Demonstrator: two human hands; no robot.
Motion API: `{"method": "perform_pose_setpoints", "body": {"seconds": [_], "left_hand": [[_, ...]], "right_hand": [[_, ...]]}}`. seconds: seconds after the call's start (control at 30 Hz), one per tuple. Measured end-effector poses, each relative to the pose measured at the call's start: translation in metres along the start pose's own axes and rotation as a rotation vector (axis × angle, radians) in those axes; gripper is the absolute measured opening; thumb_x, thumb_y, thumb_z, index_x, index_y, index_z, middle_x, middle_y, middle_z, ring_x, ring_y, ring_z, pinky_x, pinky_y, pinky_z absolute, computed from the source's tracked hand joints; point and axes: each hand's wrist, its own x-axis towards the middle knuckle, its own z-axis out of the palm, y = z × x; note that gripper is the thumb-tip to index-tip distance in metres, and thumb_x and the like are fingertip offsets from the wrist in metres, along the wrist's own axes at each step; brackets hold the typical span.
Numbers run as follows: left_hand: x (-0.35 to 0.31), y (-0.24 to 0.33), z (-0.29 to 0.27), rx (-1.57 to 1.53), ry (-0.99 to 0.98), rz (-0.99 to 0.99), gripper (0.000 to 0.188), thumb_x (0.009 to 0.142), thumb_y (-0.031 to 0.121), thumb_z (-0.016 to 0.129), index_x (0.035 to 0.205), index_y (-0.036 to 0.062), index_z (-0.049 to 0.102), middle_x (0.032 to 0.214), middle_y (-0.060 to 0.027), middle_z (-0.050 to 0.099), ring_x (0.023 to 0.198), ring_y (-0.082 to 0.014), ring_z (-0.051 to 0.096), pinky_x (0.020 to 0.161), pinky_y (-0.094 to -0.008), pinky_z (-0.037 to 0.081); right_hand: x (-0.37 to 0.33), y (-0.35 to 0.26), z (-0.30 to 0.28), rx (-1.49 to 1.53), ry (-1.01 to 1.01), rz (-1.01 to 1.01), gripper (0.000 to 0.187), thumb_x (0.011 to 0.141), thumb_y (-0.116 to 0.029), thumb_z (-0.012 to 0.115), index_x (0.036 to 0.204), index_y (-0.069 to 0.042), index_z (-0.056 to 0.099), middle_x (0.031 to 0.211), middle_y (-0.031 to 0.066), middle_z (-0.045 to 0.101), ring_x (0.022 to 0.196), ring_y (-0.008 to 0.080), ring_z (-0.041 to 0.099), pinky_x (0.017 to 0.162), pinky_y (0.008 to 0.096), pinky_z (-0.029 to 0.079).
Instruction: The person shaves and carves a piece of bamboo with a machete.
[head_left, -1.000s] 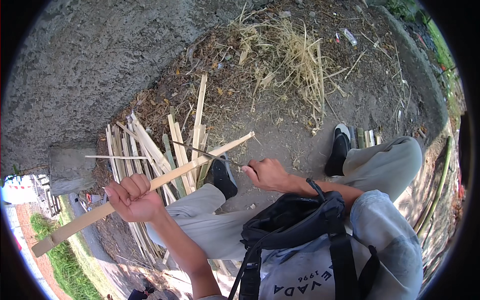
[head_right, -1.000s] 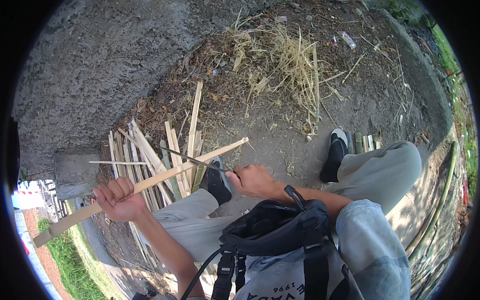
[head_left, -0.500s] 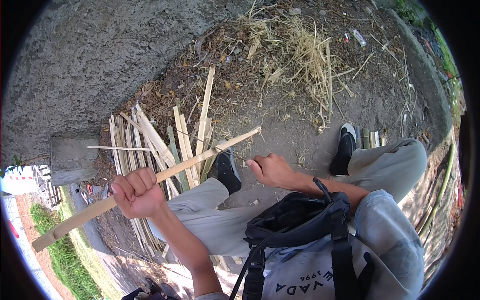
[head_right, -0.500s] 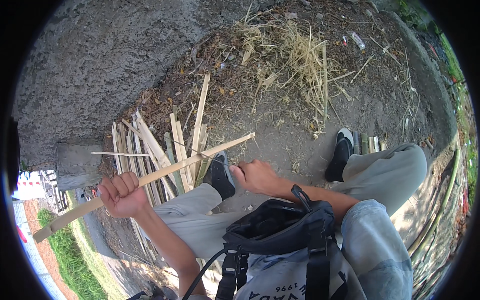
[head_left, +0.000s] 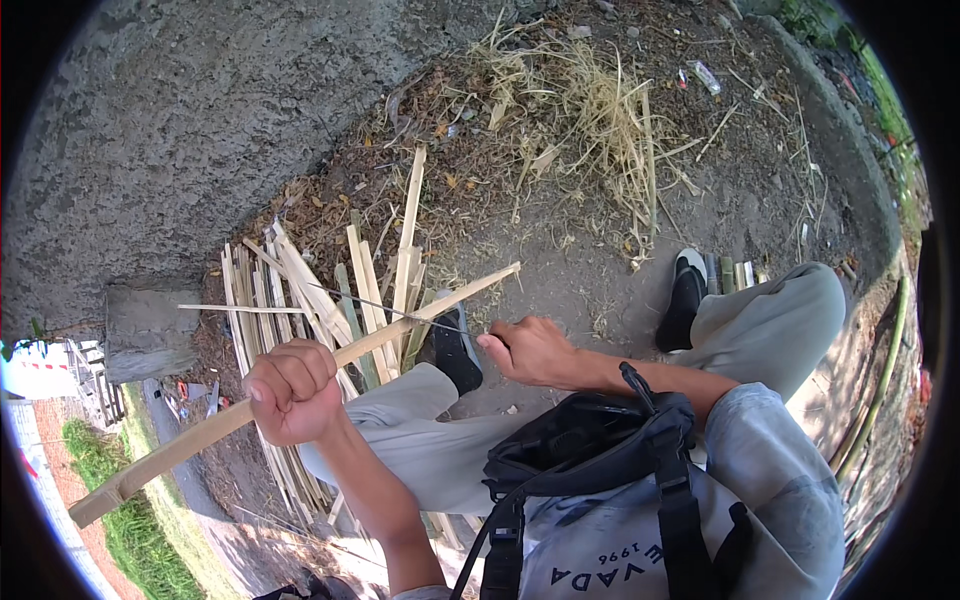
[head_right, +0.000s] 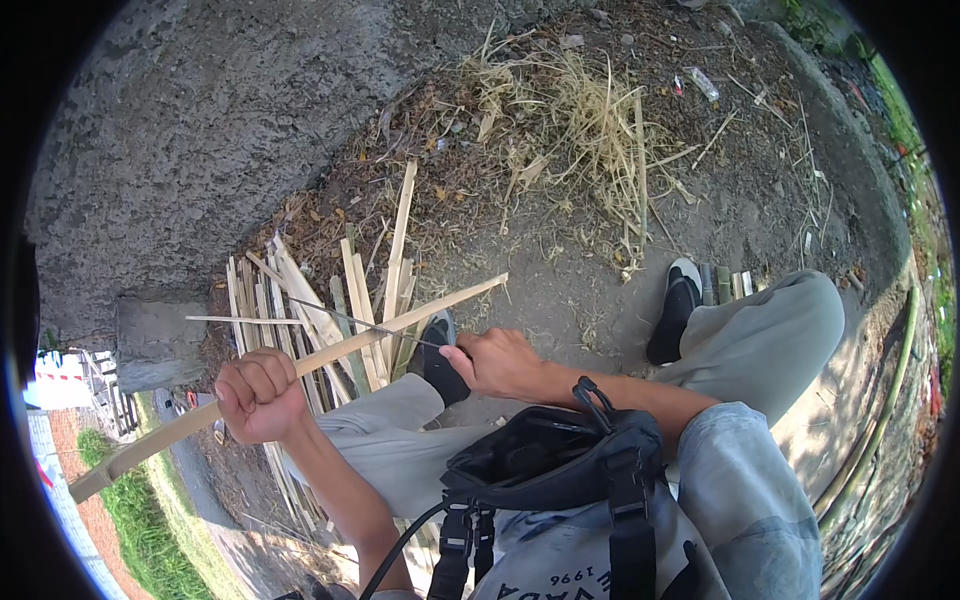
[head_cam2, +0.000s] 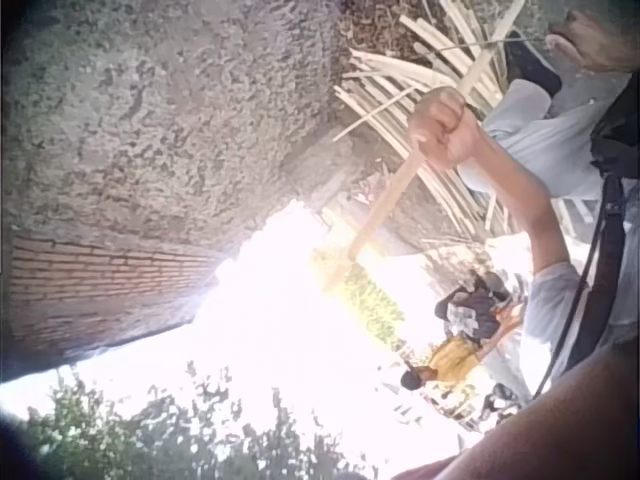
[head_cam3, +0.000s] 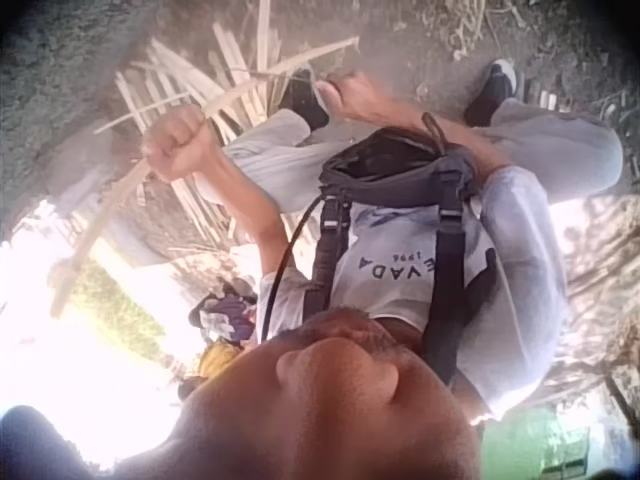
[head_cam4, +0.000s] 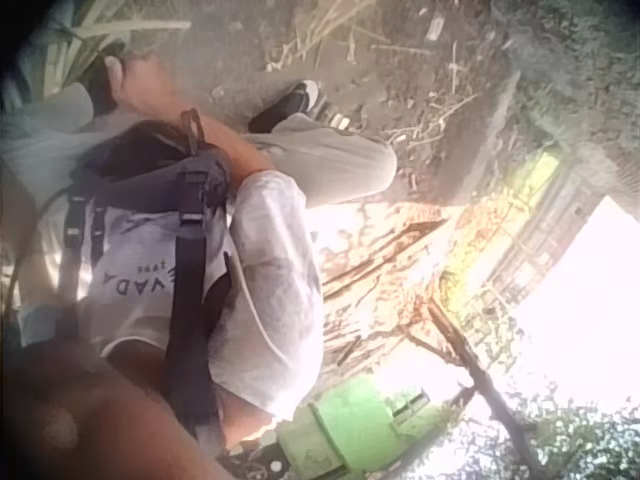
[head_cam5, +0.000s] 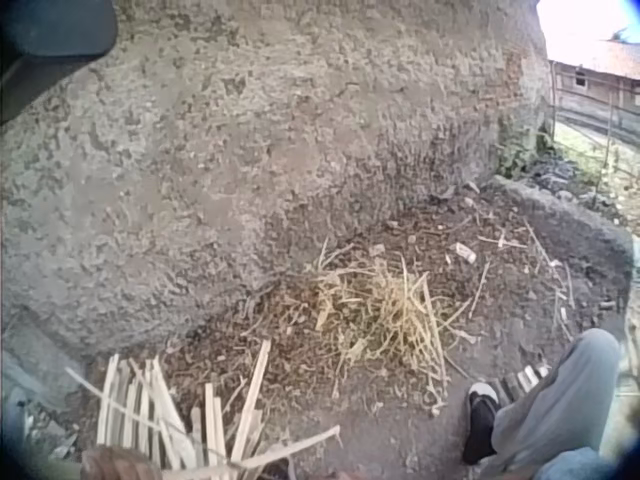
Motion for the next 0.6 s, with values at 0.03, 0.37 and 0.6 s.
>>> {"method": "perform_pose_setpoints", "body": {"seconds": [0.03,0.37,0.6], "left_hand": [[0.001,-0.001,0.000,0.010,-0.048,0.006,0.044,0.099,0.025,0.041,0.058,0.0150,0.028,0.041,0.0013,0.024,0.036,-0.0092,0.015,0.038,-0.0273,0.014],[0.002,-0.003,0.006,0.028,-0.008,-0.016,0.043,0.099,0.026,0.041,0.059,0.0168,0.027,0.042,0.0032,0.021,0.036,-0.0081,0.013,0.038,-0.0278,0.010],[0.004,-0.007,0.011,0.036,-0.011,0.001,0.042,0.099,0.025,0.040,0.060,0.0166,0.026,0.043,0.0031,0.020,0.037,-0.0084,0.012,0.039,-0.0282,0.010]], "right_hand": [[0.000,0.001,0.000,0.004,0.021,-0.020,0.050,0.097,-0.041,0.044,0.077,0.001,0.065,0.058,0.0236,0.059,0.058,0.0458,0.060,0.061,0.0539,0.049],[-0.003,-0.016,-0.007,0.077,0.030,0.058,0.044,0.097,-0.035,0.046,0.075,0.000,0.061,0.053,0.0226,0.055,0.054,0.0449,0.058,0.054,0.0513,0.047],[-0.003,-0.008,0.003,0.040,0.106,-0.025,0.047,0.097,-0.040,0.046,0.078,0.000,0.063,0.053,0.0211,0.058,0.053,0.0442,0.059,0.056,0.0531,0.048]]}}
